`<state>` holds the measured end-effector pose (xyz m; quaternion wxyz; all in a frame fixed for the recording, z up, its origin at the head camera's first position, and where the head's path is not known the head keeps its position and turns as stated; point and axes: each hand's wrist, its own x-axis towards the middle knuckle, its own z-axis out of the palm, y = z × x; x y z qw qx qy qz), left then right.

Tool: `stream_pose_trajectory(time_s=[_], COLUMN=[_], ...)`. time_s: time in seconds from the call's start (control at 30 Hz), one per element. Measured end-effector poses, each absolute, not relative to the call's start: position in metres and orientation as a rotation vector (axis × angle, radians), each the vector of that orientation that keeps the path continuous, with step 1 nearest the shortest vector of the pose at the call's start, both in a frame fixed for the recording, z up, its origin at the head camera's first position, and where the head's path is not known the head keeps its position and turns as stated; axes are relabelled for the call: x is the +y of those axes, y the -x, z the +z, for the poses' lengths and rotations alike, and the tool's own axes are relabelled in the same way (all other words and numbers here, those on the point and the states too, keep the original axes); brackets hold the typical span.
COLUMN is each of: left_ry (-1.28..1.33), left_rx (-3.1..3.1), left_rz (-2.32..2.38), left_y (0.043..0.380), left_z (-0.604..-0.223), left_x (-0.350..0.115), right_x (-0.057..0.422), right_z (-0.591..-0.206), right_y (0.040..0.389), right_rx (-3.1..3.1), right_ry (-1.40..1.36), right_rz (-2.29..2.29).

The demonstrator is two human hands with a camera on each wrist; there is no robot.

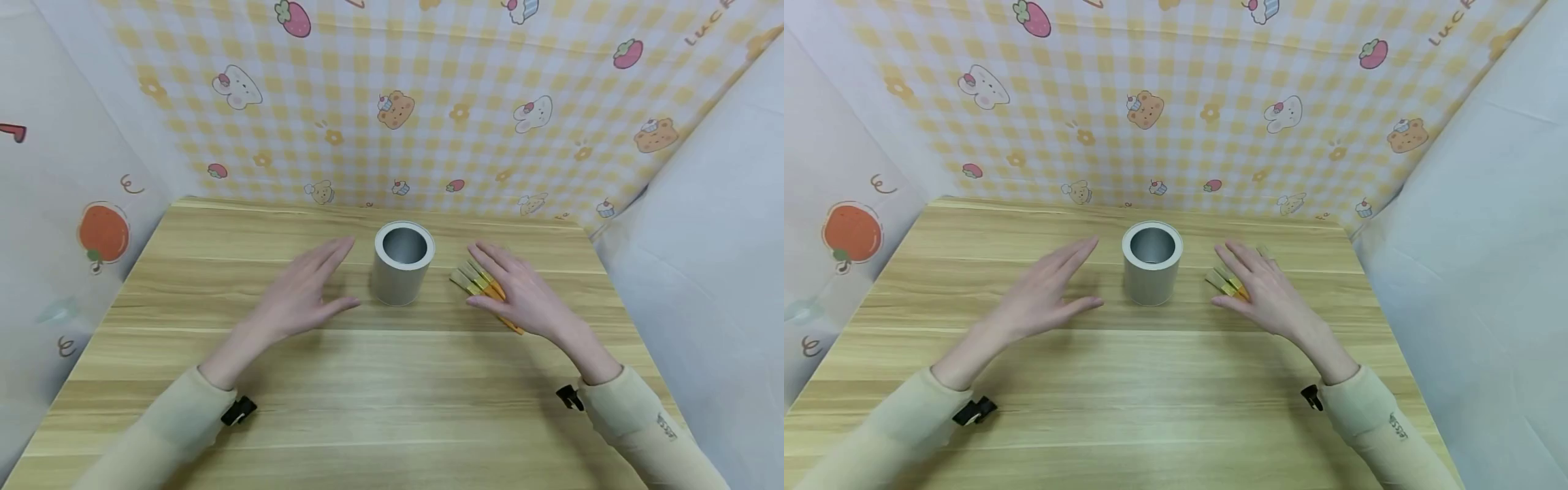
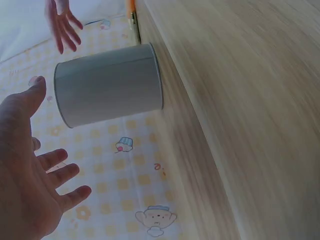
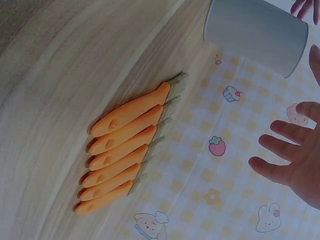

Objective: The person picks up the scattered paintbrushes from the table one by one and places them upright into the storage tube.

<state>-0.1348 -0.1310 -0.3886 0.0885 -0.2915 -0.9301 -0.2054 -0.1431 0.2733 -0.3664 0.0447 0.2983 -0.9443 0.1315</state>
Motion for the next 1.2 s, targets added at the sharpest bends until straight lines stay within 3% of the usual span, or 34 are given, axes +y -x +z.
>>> stream_pose_trajectory(time_s=[0.53,1.2], left_ry=[0.567,0.437], left_rx=[-2.850,-2.680], left_rz=[-1.281,-1.647], left_y=[0.170,0.185], left_z=[-0.402,-0.412], left_x=[-0.061,-0.040], right_x=[0.284,0.297], right_z=[-0.382,-0.408], right_y=[0.142,0.149], right_rx=[-2.924,-3.073], right_ry=[-0.814,-0.690], right_rz=[0.502,0.581])
